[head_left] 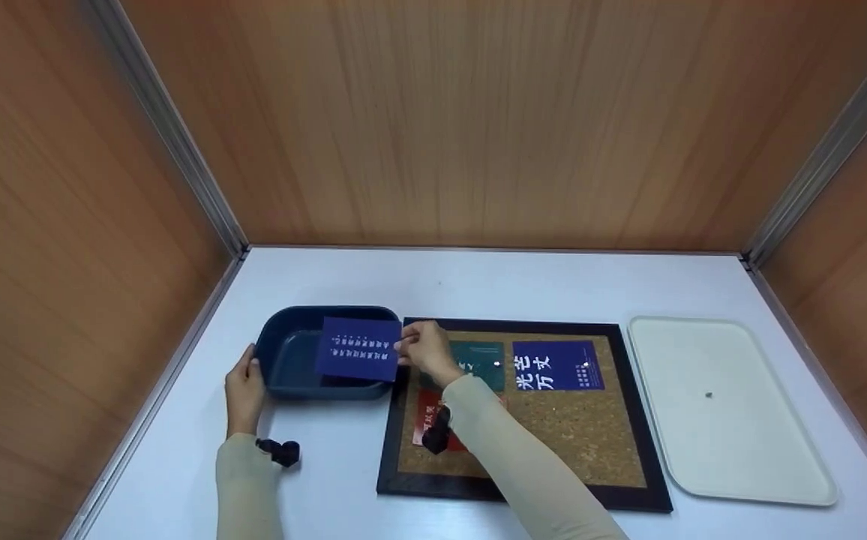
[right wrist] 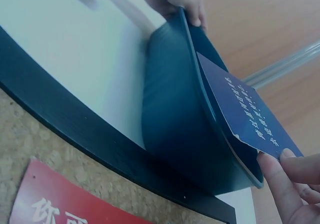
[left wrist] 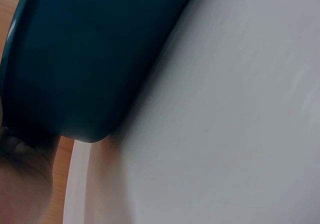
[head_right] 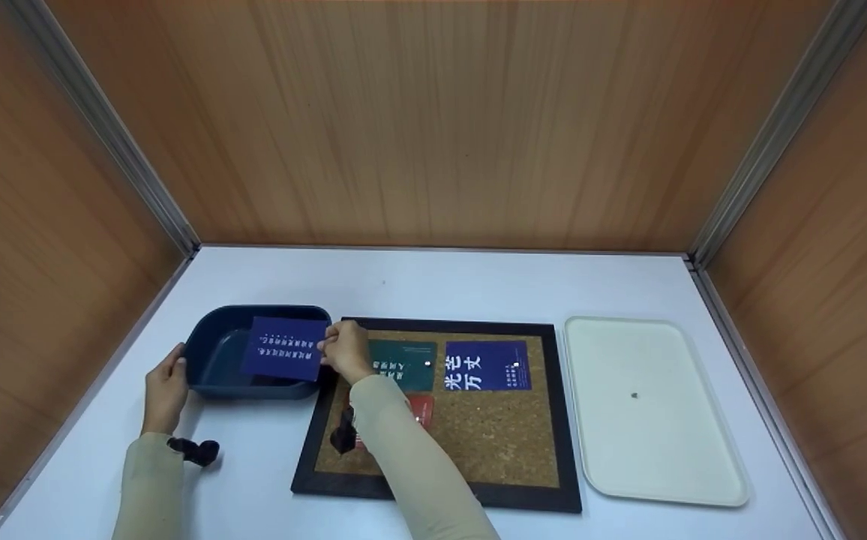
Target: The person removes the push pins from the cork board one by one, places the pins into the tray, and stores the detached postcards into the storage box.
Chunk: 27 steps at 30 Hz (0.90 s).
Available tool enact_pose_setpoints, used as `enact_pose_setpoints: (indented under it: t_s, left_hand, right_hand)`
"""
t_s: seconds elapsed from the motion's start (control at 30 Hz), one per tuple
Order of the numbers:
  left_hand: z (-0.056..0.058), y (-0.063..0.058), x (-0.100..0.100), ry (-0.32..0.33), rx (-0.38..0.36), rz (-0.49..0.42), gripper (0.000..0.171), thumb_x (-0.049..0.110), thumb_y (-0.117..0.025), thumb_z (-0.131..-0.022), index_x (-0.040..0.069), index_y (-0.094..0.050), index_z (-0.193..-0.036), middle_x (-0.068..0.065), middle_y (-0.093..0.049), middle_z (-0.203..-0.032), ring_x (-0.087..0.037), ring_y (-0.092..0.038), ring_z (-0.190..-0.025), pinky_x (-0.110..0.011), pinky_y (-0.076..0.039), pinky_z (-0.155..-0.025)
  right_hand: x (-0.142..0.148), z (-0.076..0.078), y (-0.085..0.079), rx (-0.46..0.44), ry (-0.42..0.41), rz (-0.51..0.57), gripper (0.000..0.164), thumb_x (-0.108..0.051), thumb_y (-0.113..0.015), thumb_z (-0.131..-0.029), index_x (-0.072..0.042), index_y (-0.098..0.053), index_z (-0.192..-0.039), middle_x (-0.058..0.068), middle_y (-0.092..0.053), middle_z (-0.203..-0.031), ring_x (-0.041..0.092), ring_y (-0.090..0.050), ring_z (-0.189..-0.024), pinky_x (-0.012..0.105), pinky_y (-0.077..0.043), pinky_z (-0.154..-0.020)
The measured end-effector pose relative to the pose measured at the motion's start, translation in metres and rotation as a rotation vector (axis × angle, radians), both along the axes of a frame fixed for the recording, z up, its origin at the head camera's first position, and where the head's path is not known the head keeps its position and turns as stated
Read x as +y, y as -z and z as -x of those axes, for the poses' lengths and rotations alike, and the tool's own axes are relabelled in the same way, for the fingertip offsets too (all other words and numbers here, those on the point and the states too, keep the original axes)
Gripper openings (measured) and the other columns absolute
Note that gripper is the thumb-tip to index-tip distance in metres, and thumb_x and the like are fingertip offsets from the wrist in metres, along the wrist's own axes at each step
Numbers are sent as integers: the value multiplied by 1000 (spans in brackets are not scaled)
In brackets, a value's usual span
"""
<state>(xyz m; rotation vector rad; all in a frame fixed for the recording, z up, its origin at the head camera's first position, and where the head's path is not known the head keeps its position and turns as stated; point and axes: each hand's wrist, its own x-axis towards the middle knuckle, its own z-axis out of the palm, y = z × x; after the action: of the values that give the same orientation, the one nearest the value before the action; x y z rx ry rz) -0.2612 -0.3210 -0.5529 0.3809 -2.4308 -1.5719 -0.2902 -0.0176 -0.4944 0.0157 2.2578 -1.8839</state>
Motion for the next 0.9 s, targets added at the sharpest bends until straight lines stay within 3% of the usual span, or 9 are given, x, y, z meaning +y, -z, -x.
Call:
enact_pose_setpoints:
  t_s: [0.2,0.47,0.67,0.9]
  left_hand:
    - [0,0,1,-2,-4,-17,46,9,-28,-105,-5,-27,-148,-22,-25,-156,-33,-20,-147,-42,-19,-122]
    - [-2,0,1,-13,-4,-16,45,8,-29,-104,-5,-28,-148,-22,-26,-155,-34,-21,-146,-42,-20,-121]
    - [-4,2,-2,-16,-8,-12,45,7,-29,-105,-6,-28,-148,-24,-27,-154,-34,-21,-146,-42,-21,-121]
    - [-5,0,0,-12,4,-9,45,8,-29,-105,-7,-28,-147,-24,-27,-154,-34,-22,-146,-42,-21,-121]
  right_hand:
    - [-7,-3,-1,-7,-2,-26,21,9,-57,-89,10,-62,-109,19,-66,-100,20,-68,-82,34,-61,-75]
    - [-13,-8,1,-2,-27,0,24,10,-53,-91,10,-60,-114,19,-66,-101,22,-68,-89,40,-59,-83]
    - [-19,-10,4,23,-13,-5,27,11,-51,-91,12,-60,-116,20,-66,-101,25,-69,-92,38,-60,-80]
    - [-22,-10,10,46,12,9,26,11,-51,-91,13,-59,-115,18,-66,-96,19,-66,-87,29,-60,-72]
